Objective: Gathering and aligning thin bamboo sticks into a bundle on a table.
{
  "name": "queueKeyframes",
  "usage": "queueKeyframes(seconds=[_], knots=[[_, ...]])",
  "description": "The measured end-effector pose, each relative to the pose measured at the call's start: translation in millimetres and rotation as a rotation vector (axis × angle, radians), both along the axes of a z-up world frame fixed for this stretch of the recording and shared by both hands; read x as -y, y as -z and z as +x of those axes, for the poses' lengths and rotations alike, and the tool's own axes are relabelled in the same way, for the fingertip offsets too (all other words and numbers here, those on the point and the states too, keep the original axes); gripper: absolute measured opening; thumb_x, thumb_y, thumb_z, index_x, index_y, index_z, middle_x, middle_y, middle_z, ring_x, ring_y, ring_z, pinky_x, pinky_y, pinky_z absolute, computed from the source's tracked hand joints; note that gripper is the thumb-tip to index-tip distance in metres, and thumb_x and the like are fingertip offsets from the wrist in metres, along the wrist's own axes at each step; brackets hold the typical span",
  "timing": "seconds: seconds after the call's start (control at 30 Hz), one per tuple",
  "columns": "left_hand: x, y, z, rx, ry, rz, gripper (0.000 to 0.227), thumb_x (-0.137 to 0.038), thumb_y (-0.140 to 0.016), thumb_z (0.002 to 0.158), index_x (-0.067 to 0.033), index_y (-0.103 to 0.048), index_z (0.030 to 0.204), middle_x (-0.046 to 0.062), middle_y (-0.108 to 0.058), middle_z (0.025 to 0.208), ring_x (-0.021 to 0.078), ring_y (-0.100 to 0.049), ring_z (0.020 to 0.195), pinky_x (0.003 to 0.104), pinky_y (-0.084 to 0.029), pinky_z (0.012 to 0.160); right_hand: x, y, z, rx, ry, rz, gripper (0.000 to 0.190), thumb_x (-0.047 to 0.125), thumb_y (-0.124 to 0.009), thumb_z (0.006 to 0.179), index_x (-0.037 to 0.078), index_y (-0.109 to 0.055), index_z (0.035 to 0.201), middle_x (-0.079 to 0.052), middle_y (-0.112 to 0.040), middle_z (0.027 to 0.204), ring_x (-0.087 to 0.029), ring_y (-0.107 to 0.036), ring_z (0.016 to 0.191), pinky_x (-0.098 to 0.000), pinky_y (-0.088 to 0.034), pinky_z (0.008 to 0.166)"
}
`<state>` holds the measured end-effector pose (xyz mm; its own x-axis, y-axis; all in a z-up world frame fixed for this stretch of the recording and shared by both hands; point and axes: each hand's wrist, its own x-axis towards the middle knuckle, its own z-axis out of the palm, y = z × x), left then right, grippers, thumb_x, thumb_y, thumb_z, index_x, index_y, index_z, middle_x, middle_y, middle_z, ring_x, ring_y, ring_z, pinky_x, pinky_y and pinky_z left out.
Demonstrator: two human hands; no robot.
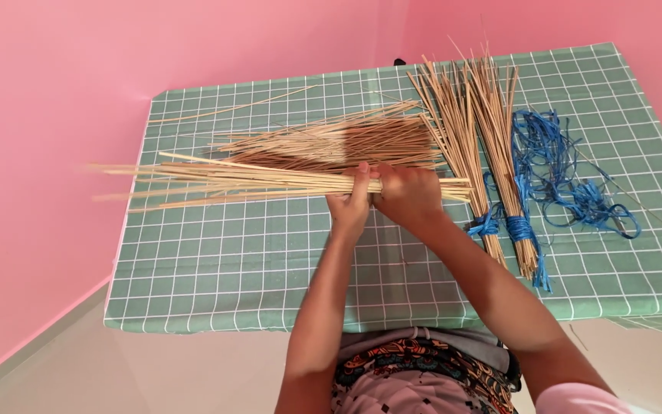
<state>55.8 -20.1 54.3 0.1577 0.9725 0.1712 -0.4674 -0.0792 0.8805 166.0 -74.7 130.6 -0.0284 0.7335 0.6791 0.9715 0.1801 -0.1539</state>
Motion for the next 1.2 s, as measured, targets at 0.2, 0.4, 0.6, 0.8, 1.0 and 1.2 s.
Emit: queueKeyframes(seconds=[0.2,0.4,0.6,0.8,1.0,1.2], knots=[[-9,-28,-18,0.060,-0.114,-0.229,0.028,-0.030,-0.069,0.096,-0.0072,-0.066,0.080,0.003,-0.068,0.070,0.0050,-0.040,0.044,0.024,-0.026,0.039,23,-13,13,0.129,0.168,0.153,0.013,0.014,-0.074,0.072,0.010,-0.065,0.080,-0.005,-0.066,0.074,-0.025,-0.067,0.070,-0.0418,-0.051,0.070],[-14,-14,-29,0.075,-0.033,-0.081,0.037,-0.030,-0.070,0.104,-0.0013,-0.068,0.080,0.003,-0.055,0.064,0.0055,-0.038,0.047,0.025,-0.026,0.042,27,10,32,0.057,0.149,-0.080,0.030,0.024,-0.078,0.092,0.012,-0.062,0.069,-0.005,-0.064,0.062,-0.024,-0.063,0.054,-0.0401,-0.045,0.051],[-7,-22,-35,-0.102,0.363,-0.056,0.022,-0.028,-0.070,0.095,-0.0066,-0.070,0.100,0.008,-0.073,0.090,0.0097,-0.059,0.061,0.021,-0.042,0.046,25,27,39,0.068,0.050,-0.126,0.013,0.021,-0.077,0.072,0.013,-0.067,0.074,-0.004,-0.065,0.060,-0.023,-0.063,0.048,-0.0382,-0.048,0.045],[-1,-19,-21,-0.209,0.473,-0.032,0.037,-0.030,-0.067,0.102,0.0051,-0.076,0.110,0.017,-0.077,0.099,0.0209,-0.075,0.080,0.032,-0.064,0.068,25,33,31,0.057,0.063,-0.121,0.019,0.023,-0.078,0.071,0.011,-0.064,0.073,-0.005,-0.067,0.063,-0.025,-0.065,0.051,-0.0381,-0.051,0.049],[-12,-5,-24,-0.167,0.396,-0.099,0.038,-0.028,-0.067,0.100,0.0096,-0.073,0.107,0.022,-0.076,0.097,0.0243,-0.073,0.077,0.034,-0.064,0.068,35,7,24,-0.001,0.047,-0.162,0.036,0.022,-0.079,0.072,0.007,-0.068,0.103,-0.008,-0.071,0.074,-0.029,-0.068,0.063,-0.0425,-0.053,0.062],[-36,21,-62,0.108,0.314,-0.144,0.030,-0.021,-0.064,0.101,0.0091,-0.066,0.104,0.030,-0.074,0.098,0.0315,-0.073,0.075,0.038,-0.060,0.060,67,26,50,-0.442,0.009,-0.121,0.061,0.009,-0.060,0.084,0.006,-0.059,0.144,-0.015,-0.068,0.106,-0.030,-0.067,0.097,-0.0454,-0.054,0.082]])
